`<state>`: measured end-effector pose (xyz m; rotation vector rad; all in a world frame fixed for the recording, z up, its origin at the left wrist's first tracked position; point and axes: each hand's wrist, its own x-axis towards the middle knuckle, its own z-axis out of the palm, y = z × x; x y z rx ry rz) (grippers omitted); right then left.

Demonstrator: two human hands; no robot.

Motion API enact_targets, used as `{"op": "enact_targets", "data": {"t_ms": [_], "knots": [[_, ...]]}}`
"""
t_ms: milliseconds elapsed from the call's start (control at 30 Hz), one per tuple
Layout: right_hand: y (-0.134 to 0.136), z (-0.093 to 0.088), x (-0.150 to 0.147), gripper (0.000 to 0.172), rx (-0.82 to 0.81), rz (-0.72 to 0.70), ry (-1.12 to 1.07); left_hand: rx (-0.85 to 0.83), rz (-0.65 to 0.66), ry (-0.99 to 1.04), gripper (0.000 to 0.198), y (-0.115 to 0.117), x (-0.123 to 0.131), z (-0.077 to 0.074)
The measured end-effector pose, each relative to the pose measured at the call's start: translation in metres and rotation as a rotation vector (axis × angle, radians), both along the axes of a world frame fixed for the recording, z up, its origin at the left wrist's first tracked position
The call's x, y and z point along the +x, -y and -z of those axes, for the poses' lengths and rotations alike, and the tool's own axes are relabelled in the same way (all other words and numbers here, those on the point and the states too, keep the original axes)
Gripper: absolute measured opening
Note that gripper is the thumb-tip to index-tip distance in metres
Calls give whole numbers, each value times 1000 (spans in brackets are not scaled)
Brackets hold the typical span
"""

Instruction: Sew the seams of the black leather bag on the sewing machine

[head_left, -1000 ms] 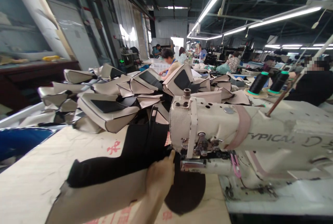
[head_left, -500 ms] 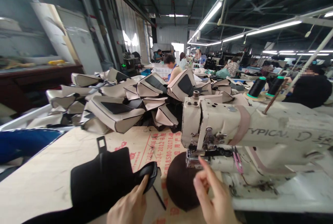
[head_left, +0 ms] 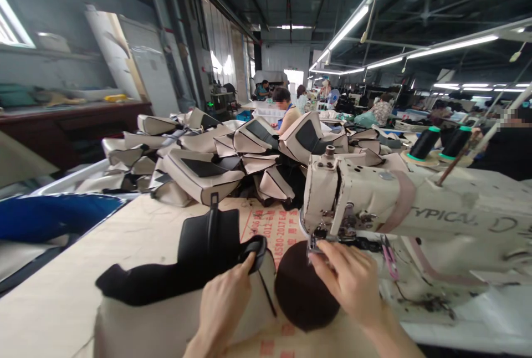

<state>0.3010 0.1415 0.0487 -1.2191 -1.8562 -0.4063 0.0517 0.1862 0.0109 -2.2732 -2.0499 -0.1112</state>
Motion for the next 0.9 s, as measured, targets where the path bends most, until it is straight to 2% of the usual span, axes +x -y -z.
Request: {"op": "enact_targets", "data": {"t_ms": [67,100,200,267,333,433,533,600,633,700,767,833,900], "knots": [[14,1,-7,28,92,-43,-149,26,-68,-33,50,-1,-28,-3],[19,5,-16,31,86,-83,-198,44,-79,-61,49,2,-44,-2],[23,23,-53,39,-133,-214,-92,145,50,-126,48,24,-80,8],[14,31,-73,46,-285,-241,37,268,169,-144,46,41,-86,8],[1,31,-79,43,-313,-246,30,385,259,-142,45,52,-75,-4],[-19,21,-64,27,-170,-225,-186,429,324,-118,47,46,-33,-43],[-32,10,-47,20,25,-21,-400,366,300,-74,52,14,19,-83],[-37,8,-44,20,89,150,-461,309,302,-50,50,-10,46,-98],[-39,9,-46,20,98,203,-465,269,314,-48,49,-19,55,-100],[-39,12,-49,20,74,223,-420,193,364,-66,49,-28,60,-95],[-32,18,-48,22,8,162,-345,149,444,-115,51,-21,48,-80],[-20,22,-41,22,-52,76,-249,137,576,-168,50,2,24,-59],[-3,20,-34,20,-54,6,-169,147,762,-168,42,37,-1,-37]]}}
